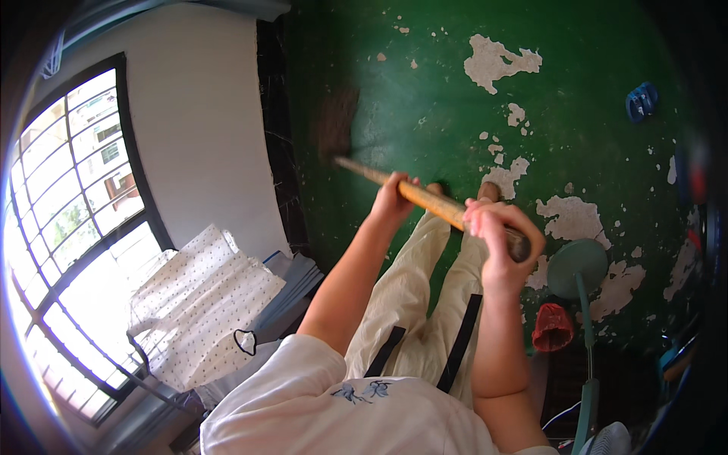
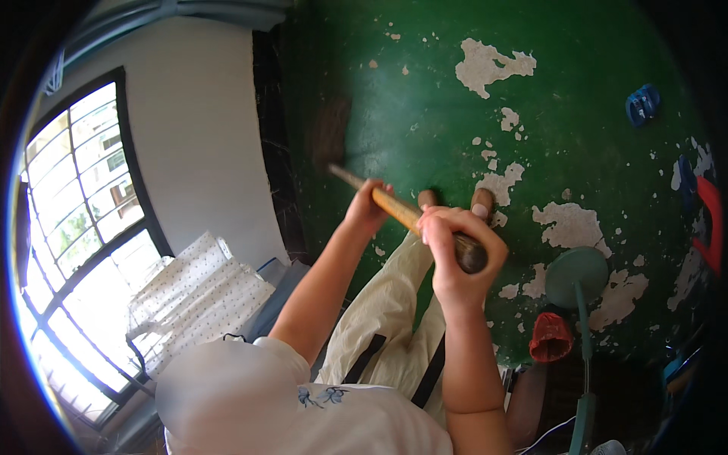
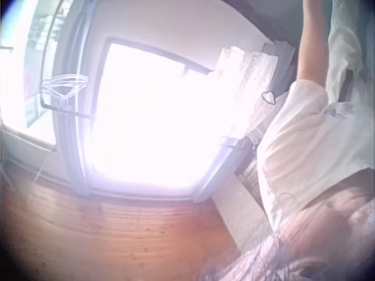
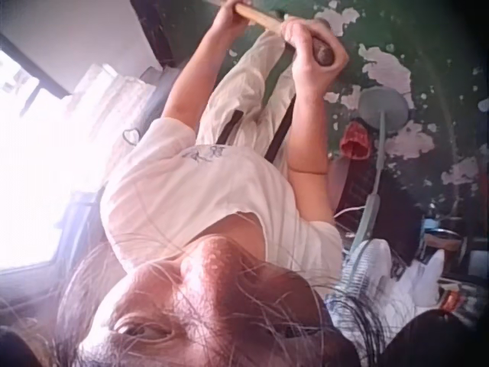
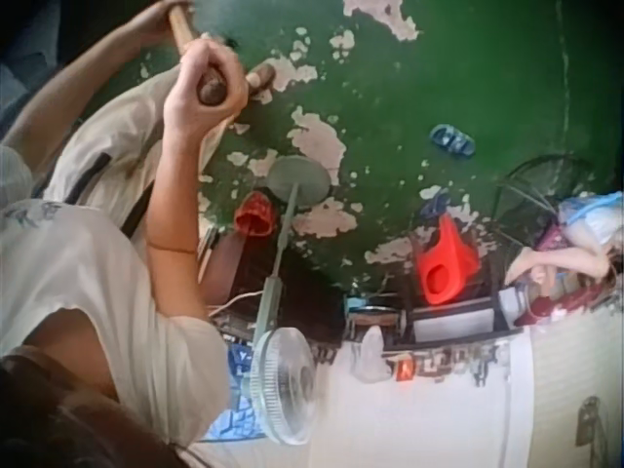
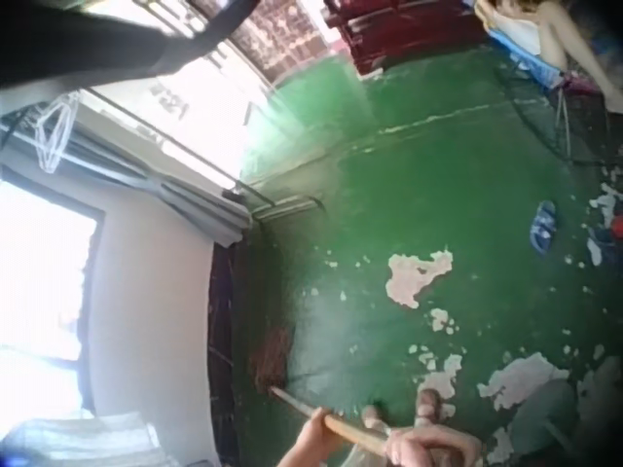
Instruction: The person mops the floor using a string mop, moving from an indoor area with chairs and a table to a green-painted section and then outside onto a concrete surface. The person dips the mop into a bucket of water and continues mopping different areas.
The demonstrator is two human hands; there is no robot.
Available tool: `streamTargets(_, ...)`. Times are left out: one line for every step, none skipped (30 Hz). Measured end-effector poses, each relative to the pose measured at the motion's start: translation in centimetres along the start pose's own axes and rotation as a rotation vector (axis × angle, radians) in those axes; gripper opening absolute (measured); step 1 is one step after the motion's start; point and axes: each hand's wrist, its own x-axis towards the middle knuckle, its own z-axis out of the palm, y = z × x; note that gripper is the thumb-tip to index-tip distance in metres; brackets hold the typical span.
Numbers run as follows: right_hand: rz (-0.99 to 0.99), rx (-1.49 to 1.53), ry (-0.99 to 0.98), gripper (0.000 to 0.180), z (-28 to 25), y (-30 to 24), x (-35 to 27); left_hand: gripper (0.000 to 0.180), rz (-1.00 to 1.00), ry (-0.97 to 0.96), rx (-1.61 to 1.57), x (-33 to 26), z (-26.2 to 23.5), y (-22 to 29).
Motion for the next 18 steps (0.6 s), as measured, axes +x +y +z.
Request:
streamTargets(0.07, -0.017, -0.001, 0.01, -0.1, 1.0, -0.1, 0.017, -0.038, 0.034, 0.005, 0.0, -2.2, -0.6)
streamTargets(0.126, -0.052, 0.022, 0.01, 0.2, 2.8, -0.6, 0.016, -0.067, 0.112, 0.007, 0.6, -4.7, -1.2)
streamTargets(0.271, -0.084, 0.06, 0.011, 1.1, 4.1, -1.0, 0.015, -0.108, 0.14, -0.017, 1.8, -8.0, -1.7)
streamTargets(0.252, -0.202, 0.019, 0.013, 1.3, 7.1, -1.5, 0.015, -0.137, 0.231, -0.019, 3.0, -10.8, -2.0)
streamTargets(0.35, -0.186, 0.005, 0.013, 1.9, 10.0, -2.0, 0.015, -0.174, 0.301, -0.029, 3.6, -13.1, -2.0)
streamTargets(0.42, -0.194, -0.022, 0.012, 2.9, 12.2, -2.7, 0.013, -0.209, 0.315, -0.125, 5.3, -18.1, -2.2)
streamTargets(0.43, -0.258, -0.019, 0.014, 3.7, 14.4, -3.1, 0.012, -0.25, 0.357, -0.166, 6.3, -20.9, -2.6)
streamTargets(0.46, -0.255, -0.041, 0.015, 4.6, 16.1, -3.4, 0.012, -0.253, 0.305, -0.176, 7.1, -23.2, -2.8)
streamTargets(0.487, -0.26, -0.082, 0.017, 5.4, 16.8, -3.4, 0.012, -0.256, 0.251, -0.185, 7.8, -25.3, -3.0)
streamTargets(0.464, -0.272, -0.105, 0.018, 6.0, 17.0, -3.3, 0.012, -0.257, 0.197, -0.194, 8.4, -27.4, -3.1)
streamTargets(0.445, -0.29, -0.118, 0.019, 6.3, 17.1, -3.5, 0.012, -0.247, 0.169, -0.205, 8.1, -27.1, -3.3)
streamTargets(0.434, -0.246, -0.126, 0.019, 6.4, 17.3, -3.2, 0.013, -0.234, 0.14, -0.215, 8.0, -26.6, -3.4)
streamTargets(0.423, -0.179, -0.135, 0.019, 6.0, 17.2, -2.8, 0.013, -0.212, 0.123, -0.195, 8.0, -25.9, -3.7)
streamTargets(0.41, -0.116, -0.142, 0.019, 5.5, 16.4, -2.0, 0.014, -0.194, 0.104, -0.175, 7.3, -23.7, -3.7)
streamTargets(0.394, -0.053, -0.148, 0.019, 4.8, 15.2, -1.0, 0.016, -0.158, 0.112, -0.167, 5.9, -20.0, -3.5)
streamTargets(0.297, -0.034, -0.138, 0.018, 4.7, 13.6, 0.0, 0.017, -0.145, 0.072, -0.169, 5.3, -18.0, -3.1)
streamTargets(0.297, 0.052, -0.128, 0.017, 4.6, 11.9, 0.7, 0.018, -0.131, 0.028, -0.176, 5.0, -16.2, -2.9)
streamTargets(0.252, 0.088, -0.116, 0.016, 4.2, 10.3, 1.8, 0.021, -0.104, 0.064, -0.243, 4.1, -13.1, -2.4)
